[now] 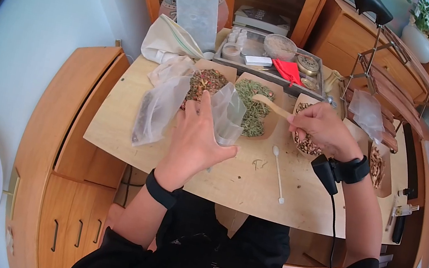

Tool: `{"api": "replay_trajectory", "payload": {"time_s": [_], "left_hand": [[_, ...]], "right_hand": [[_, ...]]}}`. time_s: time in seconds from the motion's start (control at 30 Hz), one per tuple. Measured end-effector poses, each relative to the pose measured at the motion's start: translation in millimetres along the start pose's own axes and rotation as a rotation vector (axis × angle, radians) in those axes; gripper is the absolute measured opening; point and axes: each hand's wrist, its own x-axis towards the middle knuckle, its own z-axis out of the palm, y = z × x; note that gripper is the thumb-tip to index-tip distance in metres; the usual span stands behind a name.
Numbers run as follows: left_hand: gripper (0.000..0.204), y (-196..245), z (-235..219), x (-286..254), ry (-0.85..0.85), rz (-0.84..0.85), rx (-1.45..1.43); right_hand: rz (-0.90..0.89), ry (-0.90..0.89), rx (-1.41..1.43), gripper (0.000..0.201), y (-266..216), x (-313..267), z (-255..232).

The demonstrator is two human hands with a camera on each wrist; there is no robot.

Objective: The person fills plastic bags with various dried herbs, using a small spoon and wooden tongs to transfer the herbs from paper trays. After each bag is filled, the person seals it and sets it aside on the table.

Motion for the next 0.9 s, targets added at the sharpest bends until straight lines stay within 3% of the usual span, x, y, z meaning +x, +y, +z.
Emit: {"api": "replay_trajectory", "payload": {"time_s": [0.17, 0.43, 0.63, 0.77, 0.9], "left_hand": [[0.111, -0.5, 1.5, 0.1, 0.013, 0.012, -0.025], [0.111, 0.4, -0.1, -1.1, 0.024, 0.007, -0.029], [0.110, -5.7, -0.6, -2.3, 0.043, 0.000, -0.043], [0.109, -3.8, -1.3, -1.2, 0.027, -0.008, -0.040], [0.109, -5.1, 0.8, -1.7, 0.035, -0.003, -0.026]], "right_hand": [[-0.042, -0.030, -0.056, 0.025, -30.9, -16.3, 2.8], [-0.113, -0.132, -0.209, 0.032, -42.0, -13.5, 27.1], [0.030, 0.115, -0.277, 0.039, -14.8, -8.7, 9.7], [0.082, 0.092, -0.363, 0.039, 2.1, 0.5, 9.4], [0.107, 0.105, -0.272, 0.039, 8.7, 13.1, 17.3]]}}
